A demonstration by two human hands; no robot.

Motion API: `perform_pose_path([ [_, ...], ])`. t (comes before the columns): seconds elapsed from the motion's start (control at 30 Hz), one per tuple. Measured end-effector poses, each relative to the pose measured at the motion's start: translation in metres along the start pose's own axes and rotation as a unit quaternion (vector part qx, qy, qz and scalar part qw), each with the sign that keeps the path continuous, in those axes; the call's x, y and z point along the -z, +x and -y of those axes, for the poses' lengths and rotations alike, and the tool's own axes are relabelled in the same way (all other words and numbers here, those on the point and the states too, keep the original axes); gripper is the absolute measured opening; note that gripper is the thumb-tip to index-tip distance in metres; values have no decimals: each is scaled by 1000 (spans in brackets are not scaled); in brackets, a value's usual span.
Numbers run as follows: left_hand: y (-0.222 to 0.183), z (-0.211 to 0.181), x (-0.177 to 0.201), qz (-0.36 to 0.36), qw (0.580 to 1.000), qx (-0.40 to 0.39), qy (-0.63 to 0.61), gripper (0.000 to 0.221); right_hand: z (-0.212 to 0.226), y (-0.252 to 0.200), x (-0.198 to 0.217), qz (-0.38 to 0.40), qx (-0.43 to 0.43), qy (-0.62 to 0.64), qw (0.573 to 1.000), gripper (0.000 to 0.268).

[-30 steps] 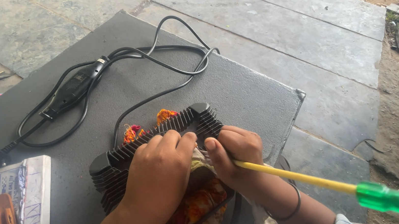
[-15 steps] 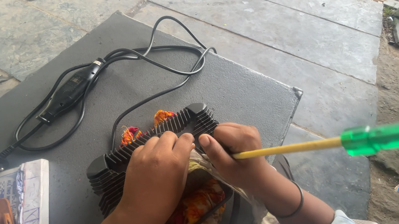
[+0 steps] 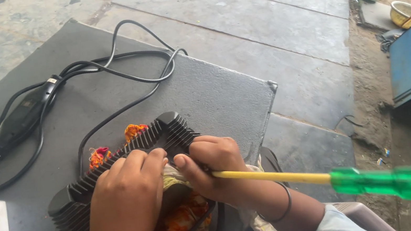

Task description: Cleaning and repairing a metallic engine or motor part with a screwdriver and cloth.

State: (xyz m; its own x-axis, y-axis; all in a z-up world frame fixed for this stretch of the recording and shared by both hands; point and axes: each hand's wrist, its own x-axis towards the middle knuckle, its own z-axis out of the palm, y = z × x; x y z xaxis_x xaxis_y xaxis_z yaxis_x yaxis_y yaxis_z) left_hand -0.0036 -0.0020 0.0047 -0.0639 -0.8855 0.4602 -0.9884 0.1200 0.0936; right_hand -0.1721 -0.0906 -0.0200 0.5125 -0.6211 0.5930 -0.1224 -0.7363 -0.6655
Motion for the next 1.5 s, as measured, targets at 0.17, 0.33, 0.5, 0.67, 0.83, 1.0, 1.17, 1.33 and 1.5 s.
perform_pose_path([
  [0.17, -1, 3, -2, 7, 1000, -10, 11, 25, 0, 7, -10, 10, -5, 6, 1000, 38],
  [0.33, -1, 6, -20, 23, 998, 52, 37, 25, -19, 1, -21, -40, 29, 30, 998, 39],
  [0.5, -1, 3, -17, 46, 995, 67, 52, 28, -13, -2, -9, 3, 47, 39, 998, 37],
  [0.67, -1, 5, -15, 43, 997, 54, 41, 33, -11, 3, -17, 22, 66, 49, 996, 37],
  [0.83, -2, 7, -18, 50, 996, 63, 37, 32, -14, 2, -25, -24, 55, 35, 998, 34],
  [1.0, -4, 3, -14, 33, 998, 49, 27, 28, -4, -2, -16, -9, 40, 26, 999, 35],
  [1.17, -1, 2, -9, 38, 997, 61, 40, 20, -1, 4, -17, 12, 39, 12, 999, 35],
  [1.33, -1, 2, -5, 12, 1000, 23, 12, 21, -11, 11, -26, -29, 20, -23, 999, 36],
  [1.5, -2, 1, -2, 12, 1000, 18, 13, 22, -11, 2, -20, -27, -4, 14, 1000, 37],
])
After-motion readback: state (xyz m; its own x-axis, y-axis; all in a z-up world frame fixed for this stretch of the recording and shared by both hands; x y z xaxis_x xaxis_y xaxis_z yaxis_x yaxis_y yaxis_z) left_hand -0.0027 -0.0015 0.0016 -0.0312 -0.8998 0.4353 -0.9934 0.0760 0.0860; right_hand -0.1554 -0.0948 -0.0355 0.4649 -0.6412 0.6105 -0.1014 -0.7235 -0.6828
